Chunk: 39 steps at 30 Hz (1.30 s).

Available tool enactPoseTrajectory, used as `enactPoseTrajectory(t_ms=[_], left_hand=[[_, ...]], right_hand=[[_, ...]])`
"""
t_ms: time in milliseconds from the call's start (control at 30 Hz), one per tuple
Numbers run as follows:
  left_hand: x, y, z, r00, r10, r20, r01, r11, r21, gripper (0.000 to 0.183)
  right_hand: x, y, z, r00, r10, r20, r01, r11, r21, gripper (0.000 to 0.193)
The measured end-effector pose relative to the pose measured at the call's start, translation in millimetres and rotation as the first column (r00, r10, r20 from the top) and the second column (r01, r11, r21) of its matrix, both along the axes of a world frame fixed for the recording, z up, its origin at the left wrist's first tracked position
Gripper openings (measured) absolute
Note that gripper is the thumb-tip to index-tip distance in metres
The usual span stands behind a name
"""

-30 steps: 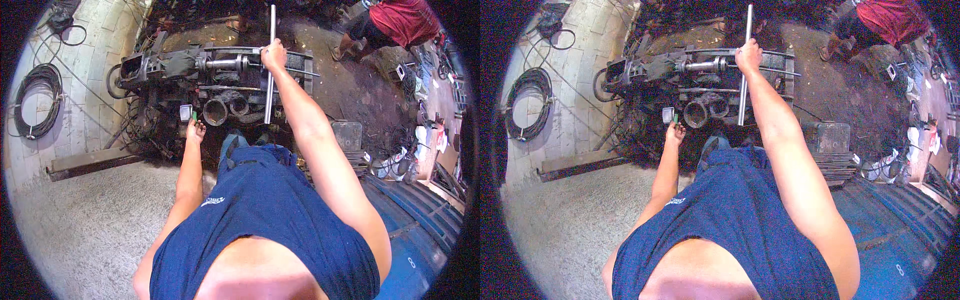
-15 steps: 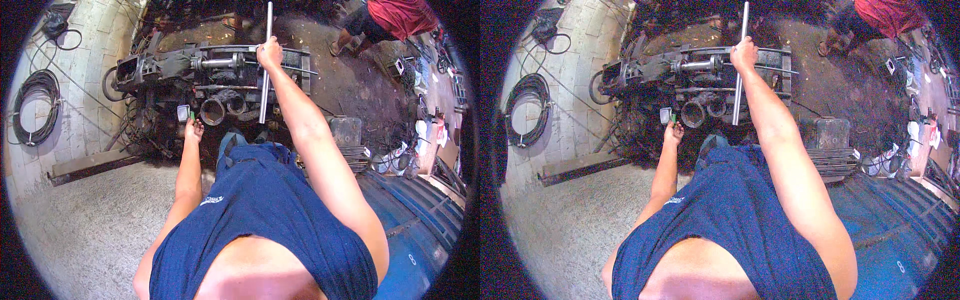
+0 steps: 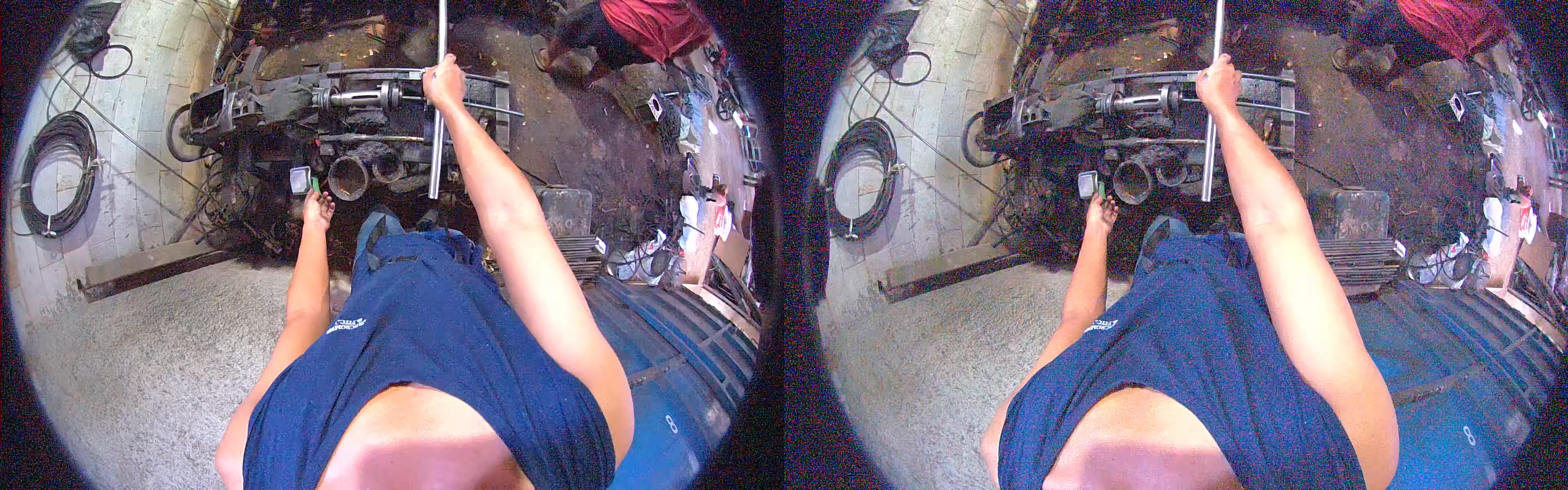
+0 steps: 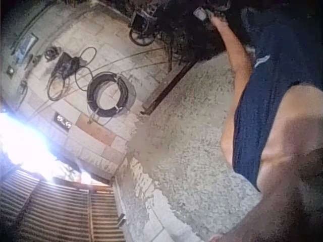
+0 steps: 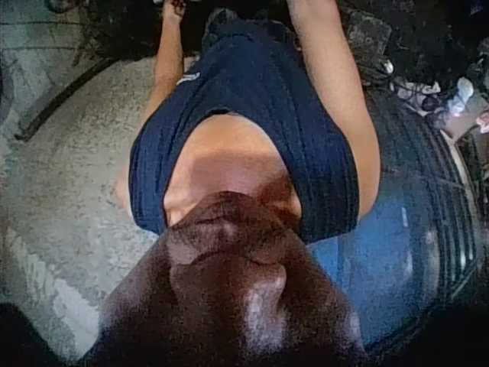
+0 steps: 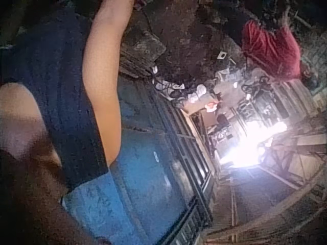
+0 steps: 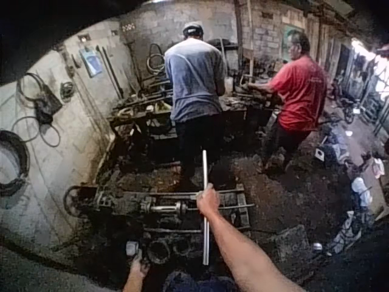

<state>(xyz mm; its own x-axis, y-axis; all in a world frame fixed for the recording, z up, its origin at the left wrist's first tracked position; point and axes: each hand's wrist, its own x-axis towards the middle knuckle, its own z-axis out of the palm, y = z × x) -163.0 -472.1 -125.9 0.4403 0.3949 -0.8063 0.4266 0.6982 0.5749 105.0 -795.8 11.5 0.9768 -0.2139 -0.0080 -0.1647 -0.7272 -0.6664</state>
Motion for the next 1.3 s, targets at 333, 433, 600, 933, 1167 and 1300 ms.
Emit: enactPoseTrajectory(t_ms=[333, 433, 600, 933, 1167, 1300], left_hand=[[1, 5, -8, 1.0, -0.014, 0.013, 0.014, 1.0, -0.006, 0.042], [2, 4, -5, 1.0, -0.015, 0.016, 0.015, 1.0, -0.01, 0.04], [2, -5, 3, 1.0, -0.003, 0.01, 0.003, 1.0, -0.023, 0.039], [70, 0, 103, 0.405, -0.512, -0.758, 0.794, -0.213, 0.569, 0.056], [208, 8, 136, 0.518, -0.733, -0.44, 0.014, -0.508, 0.861, 0.025], [267, 17, 107, 0.431, -0.784, -0.446, -0.022, -0.504, 0.864, 0.021]], right_hand=[[-3, 0, 11, 0.999, -0.013, -0.042, 0.012, 1.0, -0.007, 0.04], [-2, -1, 12, 0.999, -0.012, -0.035, 0.011, 1.0, -0.018, 0.04], [-1, -4, 9, 0.998, -0.031, -0.05, 0.031, 1.0, -0.003, 0.04], [-33, -55, -68, 0.941, -0.337, 0.017, 0.269, 0.78, 0.565, 0.043], [-47, -71, -92, 0.939, -0.345, 0.015, 0.252, 0.714, 0.653, 0.027], [-37, -62, -87, 0.959, -0.276, 0.067, 0.156, 0.709, 0.688, 0.028]])
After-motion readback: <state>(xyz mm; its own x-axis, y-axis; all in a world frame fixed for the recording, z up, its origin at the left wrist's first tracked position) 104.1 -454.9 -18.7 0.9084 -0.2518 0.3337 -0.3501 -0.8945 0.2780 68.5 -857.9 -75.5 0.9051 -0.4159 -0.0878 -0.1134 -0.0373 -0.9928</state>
